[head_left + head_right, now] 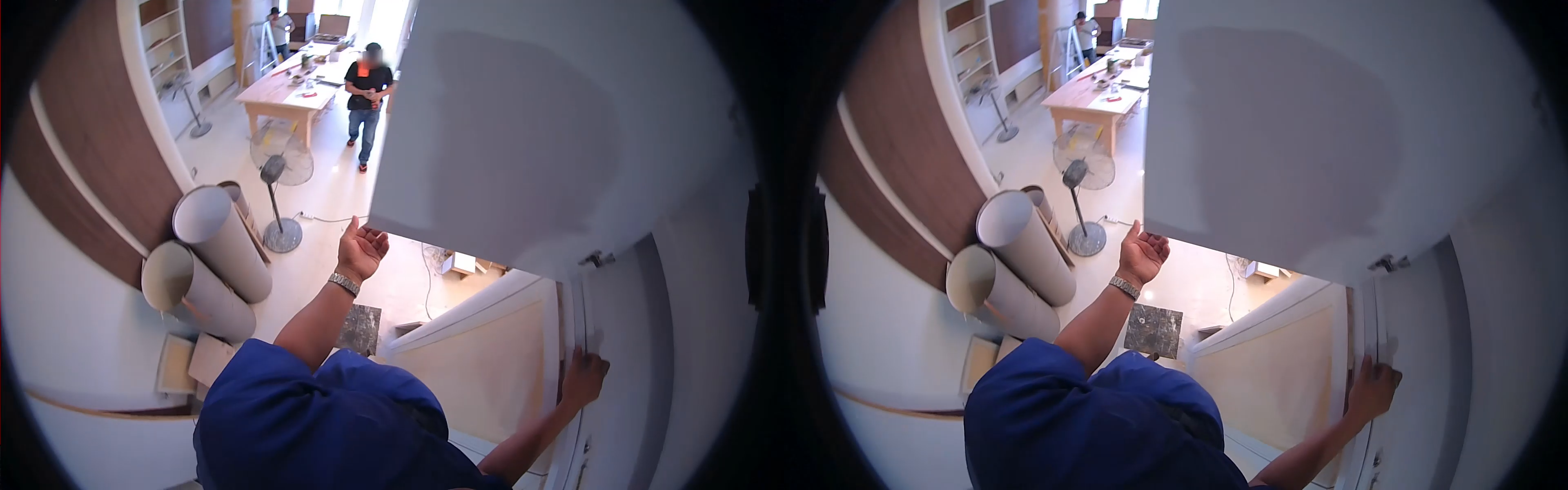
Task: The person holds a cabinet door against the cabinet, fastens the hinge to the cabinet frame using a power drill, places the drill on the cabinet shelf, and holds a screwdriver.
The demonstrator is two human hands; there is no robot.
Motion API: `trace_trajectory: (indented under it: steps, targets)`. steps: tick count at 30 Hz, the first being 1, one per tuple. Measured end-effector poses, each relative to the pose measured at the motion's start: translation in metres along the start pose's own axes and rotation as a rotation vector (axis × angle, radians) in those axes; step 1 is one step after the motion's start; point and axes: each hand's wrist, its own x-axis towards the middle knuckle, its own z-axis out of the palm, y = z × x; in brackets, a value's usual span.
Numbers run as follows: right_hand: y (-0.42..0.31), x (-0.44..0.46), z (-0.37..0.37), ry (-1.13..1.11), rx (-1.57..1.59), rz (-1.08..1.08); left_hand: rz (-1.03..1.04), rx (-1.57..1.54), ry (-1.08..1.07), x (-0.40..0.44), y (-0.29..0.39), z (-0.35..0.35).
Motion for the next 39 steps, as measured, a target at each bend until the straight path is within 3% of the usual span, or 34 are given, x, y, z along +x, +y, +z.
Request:
trace_trajectory:
  steps: [8,39]
  targets:
    - [0.0,0.003,0.006,-0.04,-0.096,0.022,-0.059,0.217,0.303,-0.03,0.003,-0.059]
    - [-0.006,0.005,0.007,-0.051,-0.078,0.044,-0.084,0.137,0.426,-0.013,0.009,-0.095]
